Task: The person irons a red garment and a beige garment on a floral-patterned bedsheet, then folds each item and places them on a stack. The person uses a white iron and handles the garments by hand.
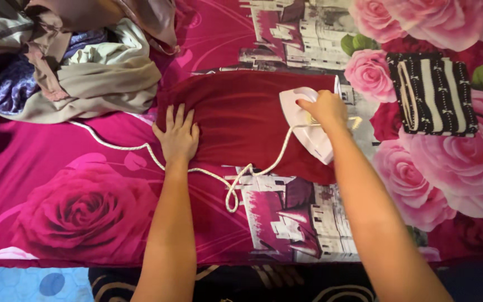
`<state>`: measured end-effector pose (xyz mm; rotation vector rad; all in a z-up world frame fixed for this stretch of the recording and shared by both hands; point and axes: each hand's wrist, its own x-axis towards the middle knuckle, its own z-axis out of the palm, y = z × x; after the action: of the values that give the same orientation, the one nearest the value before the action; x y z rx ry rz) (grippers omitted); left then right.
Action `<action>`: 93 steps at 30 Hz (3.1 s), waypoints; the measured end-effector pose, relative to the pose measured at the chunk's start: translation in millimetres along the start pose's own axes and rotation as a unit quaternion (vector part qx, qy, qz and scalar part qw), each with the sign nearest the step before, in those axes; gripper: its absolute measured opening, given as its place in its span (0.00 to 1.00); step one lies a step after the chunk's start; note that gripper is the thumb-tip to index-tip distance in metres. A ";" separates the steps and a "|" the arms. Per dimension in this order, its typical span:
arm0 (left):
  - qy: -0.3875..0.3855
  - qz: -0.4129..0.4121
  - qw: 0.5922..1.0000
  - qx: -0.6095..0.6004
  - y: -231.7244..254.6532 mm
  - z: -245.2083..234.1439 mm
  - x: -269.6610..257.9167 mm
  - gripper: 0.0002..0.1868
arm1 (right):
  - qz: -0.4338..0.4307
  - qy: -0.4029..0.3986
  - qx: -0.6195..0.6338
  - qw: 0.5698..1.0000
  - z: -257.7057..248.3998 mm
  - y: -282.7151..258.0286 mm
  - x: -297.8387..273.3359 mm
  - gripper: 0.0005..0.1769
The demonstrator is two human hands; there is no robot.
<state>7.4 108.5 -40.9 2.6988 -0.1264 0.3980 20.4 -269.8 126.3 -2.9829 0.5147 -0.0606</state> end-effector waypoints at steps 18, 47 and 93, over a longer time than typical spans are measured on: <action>-0.015 -0.004 1.000 0.000 1.3 -5.8 -1.7 0.26 | 0.069 0.051 -0.015 0.996 17.1 46.3 40.3 0.38; -0.014 -0.010 1.000 0.003 3.8 -5.9 -0.2 0.26 | 0.050 0.038 0.010 0.998 26.0 123.2 47.4 0.39; -0.020 -0.003 1.000 0.016 3.9 -4.5 0.8 0.27 | 0.090 -0.020 -0.034 0.995 4.3 90.9 20.3 0.41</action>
<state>6.4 106.7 -35.1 2.7394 -0.1251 0.3481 9.6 -361.3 111.6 -2.9814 0.7942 0.0325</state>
